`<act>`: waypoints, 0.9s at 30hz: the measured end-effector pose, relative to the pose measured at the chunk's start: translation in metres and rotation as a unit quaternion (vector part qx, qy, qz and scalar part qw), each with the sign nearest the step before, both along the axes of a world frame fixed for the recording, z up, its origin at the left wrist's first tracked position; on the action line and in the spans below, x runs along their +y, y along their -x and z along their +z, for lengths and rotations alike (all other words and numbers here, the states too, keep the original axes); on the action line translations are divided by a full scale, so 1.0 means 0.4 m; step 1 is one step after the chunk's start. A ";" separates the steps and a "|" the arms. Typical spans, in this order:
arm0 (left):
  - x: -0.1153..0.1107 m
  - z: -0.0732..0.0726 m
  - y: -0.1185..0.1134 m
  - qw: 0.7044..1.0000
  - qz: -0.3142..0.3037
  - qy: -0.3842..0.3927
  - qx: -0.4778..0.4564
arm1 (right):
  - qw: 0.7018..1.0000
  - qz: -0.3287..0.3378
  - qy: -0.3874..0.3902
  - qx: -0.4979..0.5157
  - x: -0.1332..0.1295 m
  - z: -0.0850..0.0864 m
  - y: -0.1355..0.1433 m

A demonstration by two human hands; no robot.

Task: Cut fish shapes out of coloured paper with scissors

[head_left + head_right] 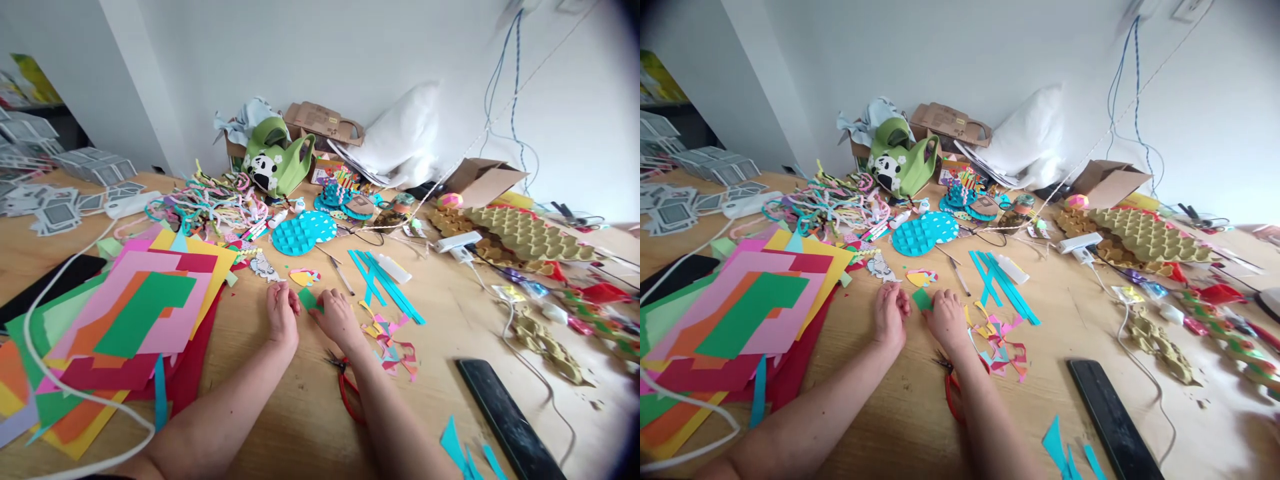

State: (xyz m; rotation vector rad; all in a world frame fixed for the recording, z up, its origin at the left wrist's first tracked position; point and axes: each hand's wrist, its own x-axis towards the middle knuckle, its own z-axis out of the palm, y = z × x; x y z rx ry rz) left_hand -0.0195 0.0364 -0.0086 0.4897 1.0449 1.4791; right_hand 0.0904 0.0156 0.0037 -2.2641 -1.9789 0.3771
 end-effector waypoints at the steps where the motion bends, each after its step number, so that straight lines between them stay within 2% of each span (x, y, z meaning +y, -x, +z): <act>1: 0.000 -0.001 -0.001 1.000 0.002 -0.006 -0.001 | 1.000 -0.005 -0.001 -0.001 -0.004 0.001 0.003; 9: -0.002 -0.006 -0.001 1.000 0.002 -0.017 0.008 | 0.999 -0.032 -0.008 -0.028 -0.044 0.011 0.030; 16: 0.000 -0.012 -0.001 0.999 0.006 -0.034 0.032 | 0.999 -0.039 0.014 0.023 -0.038 0.007 0.018; 20: -0.004 -0.014 -0.001 0.994 0.006 -0.077 0.076 | 0.998 -0.043 0.009 0.038 -0.041 0.005 0.013; 23: -0.009 -0.018 -0.005 0.985 -0.022 -0.101 0.135 | 0.997 -0.051 0.005 0.051 -0.050 0.008 0.008; 27: -0.020 -0.032 -0.014 0.952 -0.127 -0.178 0.215 | 0.996 -0.049 0.007 0.075 -0.068 0.026 -0.014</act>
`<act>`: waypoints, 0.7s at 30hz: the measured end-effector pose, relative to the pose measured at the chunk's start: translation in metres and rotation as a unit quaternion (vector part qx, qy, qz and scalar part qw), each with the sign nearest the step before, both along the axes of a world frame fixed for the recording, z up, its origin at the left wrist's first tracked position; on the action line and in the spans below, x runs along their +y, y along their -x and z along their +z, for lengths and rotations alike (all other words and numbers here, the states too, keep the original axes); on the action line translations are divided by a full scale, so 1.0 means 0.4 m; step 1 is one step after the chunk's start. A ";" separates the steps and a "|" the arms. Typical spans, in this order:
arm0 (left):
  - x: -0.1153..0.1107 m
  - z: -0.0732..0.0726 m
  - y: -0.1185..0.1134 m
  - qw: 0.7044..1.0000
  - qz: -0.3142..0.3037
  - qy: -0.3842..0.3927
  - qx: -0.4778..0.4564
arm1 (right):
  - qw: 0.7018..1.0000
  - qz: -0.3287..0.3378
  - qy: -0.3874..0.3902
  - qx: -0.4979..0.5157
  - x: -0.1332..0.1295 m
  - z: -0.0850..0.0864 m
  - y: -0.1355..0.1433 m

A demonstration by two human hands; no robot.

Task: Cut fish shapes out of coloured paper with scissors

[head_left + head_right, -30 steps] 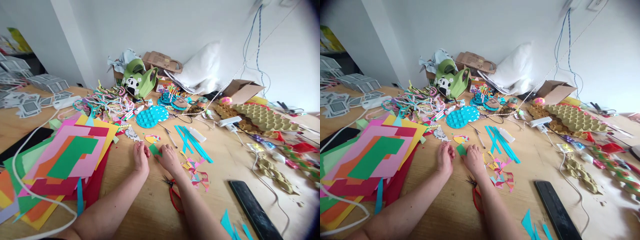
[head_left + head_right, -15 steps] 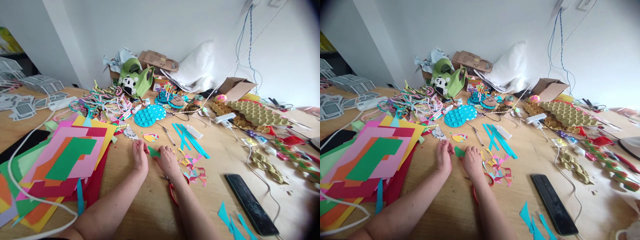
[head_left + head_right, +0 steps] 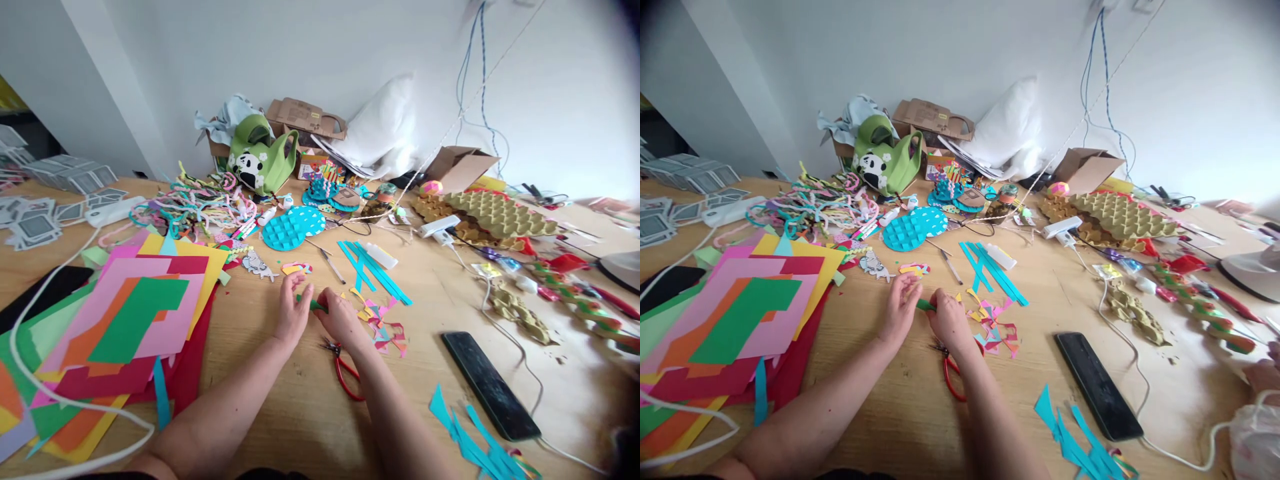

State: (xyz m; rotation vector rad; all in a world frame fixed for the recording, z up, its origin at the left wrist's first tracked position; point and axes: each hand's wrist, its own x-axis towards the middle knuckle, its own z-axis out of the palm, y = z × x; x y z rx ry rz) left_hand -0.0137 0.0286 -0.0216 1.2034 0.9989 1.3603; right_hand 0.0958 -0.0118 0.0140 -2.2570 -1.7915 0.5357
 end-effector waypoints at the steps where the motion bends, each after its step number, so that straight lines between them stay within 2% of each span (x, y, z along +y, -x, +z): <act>1: -0.003 -0.005 -0.002 0.999 -0.035 -0.013 0.018 | 1.000 0.000 -0.003 0.007 -0.004 0.006 -0.008; 4: -0.011 -0.019 -0.007 0.991 -0.117 -0.012 0.066 | 0.999 -0.009 -0.032 0.040 -0.014 0.021 -0.032; 8: -0.014 -0.026 -0.007 0.981 -0.168 0.010 0.094 | 0.992 -0.005 -0.075 0.100 -0.021 0.029 -0.062; 12: -0.012 -0.015 -0.005 0.980 -0.163 0.036 0.105 | 0.985 -0.031 -0.137 0.099 -0.053 0.036 -0.095; 14: -0.009 -0.008 -0.004 0.983 -0.146 0.054 0.098 | 0.981 -0.050 -0.177 0.067 -0.093 0.042 -0.114; 15: -0.008 -0.005 -0.004 0.984 -0.141 0.065 0.090 | 0.983 -0.046 -0.171 0.053 -0.119 0.043 -0.122; 18: -0.007 -0.001 -0.004 0.985 -0.136 0.089 0.054 | 0.994 0.051 -0.092 0.035 -0.205 0.027 -0.132; 21: -0.013 0.001 -0.006 0.984 -0.141 0.107 0.026 | 0.990 0.090 -0.103 -0.026 -0.274 -0.014 -0.118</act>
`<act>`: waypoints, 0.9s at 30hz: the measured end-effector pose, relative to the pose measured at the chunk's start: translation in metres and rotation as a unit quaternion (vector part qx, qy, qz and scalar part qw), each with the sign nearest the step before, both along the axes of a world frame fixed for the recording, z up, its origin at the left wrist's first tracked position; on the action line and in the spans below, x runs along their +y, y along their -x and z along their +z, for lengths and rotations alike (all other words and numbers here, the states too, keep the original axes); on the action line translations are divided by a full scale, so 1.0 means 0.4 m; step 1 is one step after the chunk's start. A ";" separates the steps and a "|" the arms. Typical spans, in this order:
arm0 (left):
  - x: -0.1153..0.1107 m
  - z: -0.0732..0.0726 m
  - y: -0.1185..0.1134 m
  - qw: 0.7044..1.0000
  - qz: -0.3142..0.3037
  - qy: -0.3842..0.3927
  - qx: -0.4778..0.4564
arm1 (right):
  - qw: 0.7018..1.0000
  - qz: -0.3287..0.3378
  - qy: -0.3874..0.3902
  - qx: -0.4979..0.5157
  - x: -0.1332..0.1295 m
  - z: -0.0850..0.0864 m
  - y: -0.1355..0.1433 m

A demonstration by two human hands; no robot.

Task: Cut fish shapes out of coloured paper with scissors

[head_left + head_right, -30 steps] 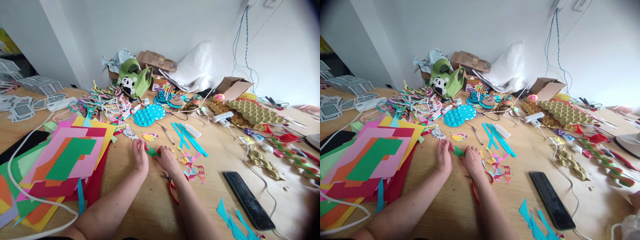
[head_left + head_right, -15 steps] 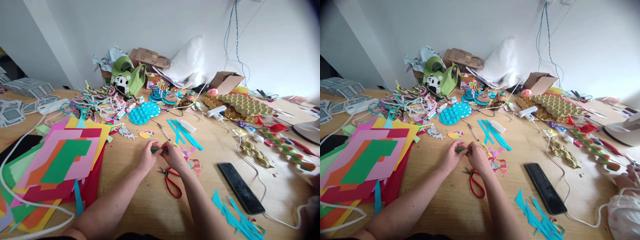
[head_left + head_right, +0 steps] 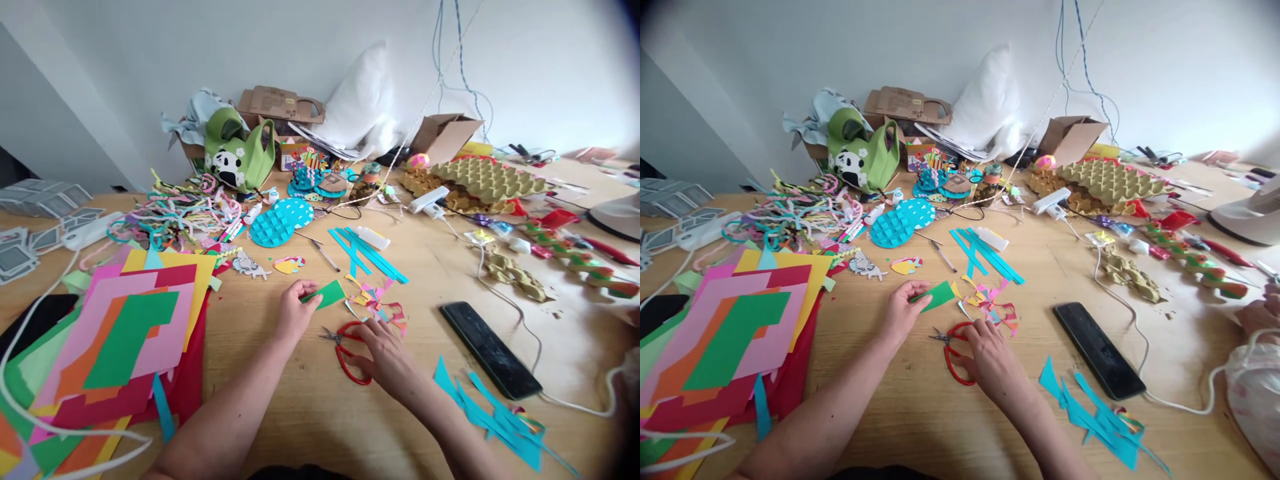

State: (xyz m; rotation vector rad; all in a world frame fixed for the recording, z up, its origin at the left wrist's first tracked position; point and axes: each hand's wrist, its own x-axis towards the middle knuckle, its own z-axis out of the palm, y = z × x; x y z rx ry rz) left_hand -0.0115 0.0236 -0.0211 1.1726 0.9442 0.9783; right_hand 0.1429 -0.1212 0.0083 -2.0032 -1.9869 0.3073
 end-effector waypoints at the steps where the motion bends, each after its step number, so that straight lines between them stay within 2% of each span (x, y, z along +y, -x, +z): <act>1: -0.003 0.002 -0.001 1.000 -0.002 0.010 -0.005 | 1.000 -0.001 -0.012 -0.015 -0.014 -0.016 0.008; 4: -0.010 0.010 -0.003 0.998 -0.012 0.057 -0.034 | 0.999 -0.009 -0.021 -0.032 -0.036 -0.055 0.031; 6: -0.011 0.017 -0.003 0.993 -0.011 0.096 -0.063 | 0.999 -0.023 -0.013 -0.021 -0.037 -0.064 0.040; 8: -0.008 0.023 -0.001 0.987 -0.001 0.134 -0.089 | 0.999 -0.043 -0.001 0.021 -0.031 -0.057 0.038; 11: 0.001 0.031 0.003 0.977 0.019 0.164 -0.132 | 0.985 -0.072 0.015 0.154 -0.001 -0.019 0.024; 13: 0.006 0.036 0.005 0.973 0.033 0.164 -0.159 | 0.960 -0.098 -0.006 0.262 0.036 0.014 0.015; 16: 0.005 0.041 0.004 0.970 0.045 0.161 -0.176 | 0.892 -0.167 -0.067 0.415 0.106 0.044 0.022; 18: 0.000 0.040 0.002 0.972 0.043 0.158 -0.171 | 0.844 -0.204 -0.099 0.485 0.145 0.040 0.041; 20: -0.005 0.035 -0.001 0.975 0.035 0.151 -0.157 | 0.813 -0.223 -0.111 0.527 0.168 0.020 0.064; 24: -0.011 0.027 -0.006 0.984 0.023 0.124 -0.125 | 0.788 -0.233 -0.089 0.564 0.170 -0.026 0.095; 27: -0.014 0.028 -0.007 0.989 0.010 0.105 -0.109 | 0.782 -0.219 -0.089 0.577 0.163 -0.038 0.098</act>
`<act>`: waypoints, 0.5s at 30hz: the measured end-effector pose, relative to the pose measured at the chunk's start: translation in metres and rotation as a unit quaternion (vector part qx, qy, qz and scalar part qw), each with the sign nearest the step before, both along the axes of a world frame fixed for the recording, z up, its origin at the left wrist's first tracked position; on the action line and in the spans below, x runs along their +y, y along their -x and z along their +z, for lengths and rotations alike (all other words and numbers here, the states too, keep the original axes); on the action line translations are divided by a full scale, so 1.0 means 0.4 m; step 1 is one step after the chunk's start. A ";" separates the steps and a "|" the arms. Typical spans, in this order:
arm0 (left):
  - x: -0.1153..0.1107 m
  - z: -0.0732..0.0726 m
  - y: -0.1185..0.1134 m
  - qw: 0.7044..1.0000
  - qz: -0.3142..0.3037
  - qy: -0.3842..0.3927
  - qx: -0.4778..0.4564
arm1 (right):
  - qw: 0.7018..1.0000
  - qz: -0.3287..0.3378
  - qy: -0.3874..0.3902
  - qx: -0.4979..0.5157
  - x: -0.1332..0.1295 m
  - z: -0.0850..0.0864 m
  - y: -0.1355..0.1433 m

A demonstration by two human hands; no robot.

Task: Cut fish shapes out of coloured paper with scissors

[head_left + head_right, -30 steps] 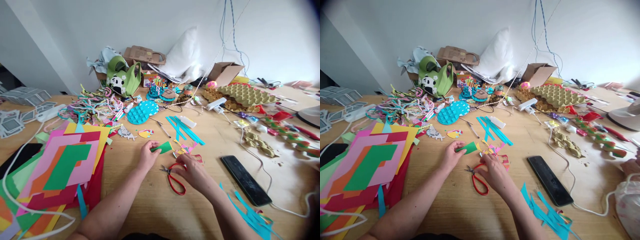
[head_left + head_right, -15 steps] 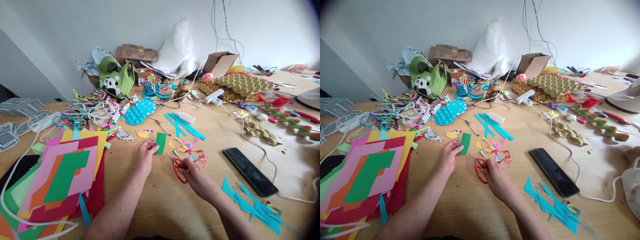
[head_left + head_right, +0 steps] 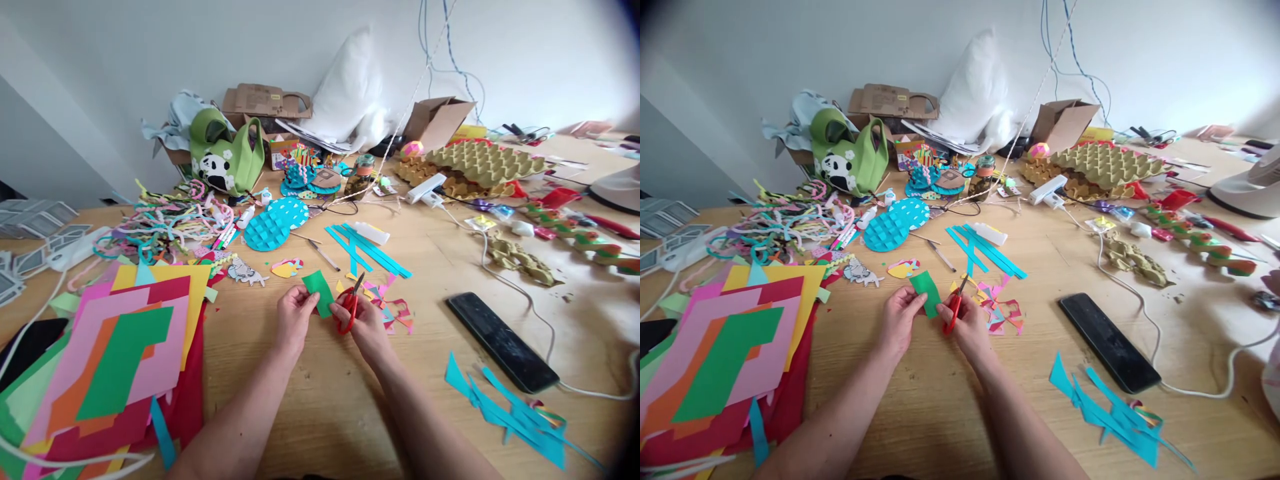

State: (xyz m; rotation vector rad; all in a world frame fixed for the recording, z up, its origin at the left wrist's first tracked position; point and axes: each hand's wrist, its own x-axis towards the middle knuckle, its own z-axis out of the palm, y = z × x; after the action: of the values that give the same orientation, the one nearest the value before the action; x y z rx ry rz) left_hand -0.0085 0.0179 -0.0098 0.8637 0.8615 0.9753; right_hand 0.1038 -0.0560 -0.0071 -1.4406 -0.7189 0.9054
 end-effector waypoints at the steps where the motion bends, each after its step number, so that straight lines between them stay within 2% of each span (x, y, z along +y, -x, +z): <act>1: -0.002 0.001 0.000 1.000 -0.013 -0.001 0.006 | 1.000 0.000 -0.005 -0.001 -0.001 -0.001 -0.002; 4: -0.008 0.004 0.001 0.997 -0.076 -0.002 0.029 | 1.000 0.000 -0.005 -0.013 0.001 0.001 -0.009; 6: -0.011 0.003 0.002 0.995 -0.093 -0.008 0.043 | 1.000 0.002 0.001 -0.027 0.001 0.002 -0.013; 9: -0.011 0.003 0.002 0.997 -0.057 -0.012 0.041 | 0.998 0.014 0.020 -0.052 -0.003 0.003 -0.015; 15: -0.003 0.018 0.007 1.000 0.004 0.029 0.003 | 0.987 0.136 0.059 -0.055 -0.015 0.018 -0.004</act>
State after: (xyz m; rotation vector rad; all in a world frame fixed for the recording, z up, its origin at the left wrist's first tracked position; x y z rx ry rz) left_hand -0.0114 0.0166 -0.0026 0.8136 0.8942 0.9507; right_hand 0.1052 -0.0621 0.0000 -1.5287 -0.9754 1.0985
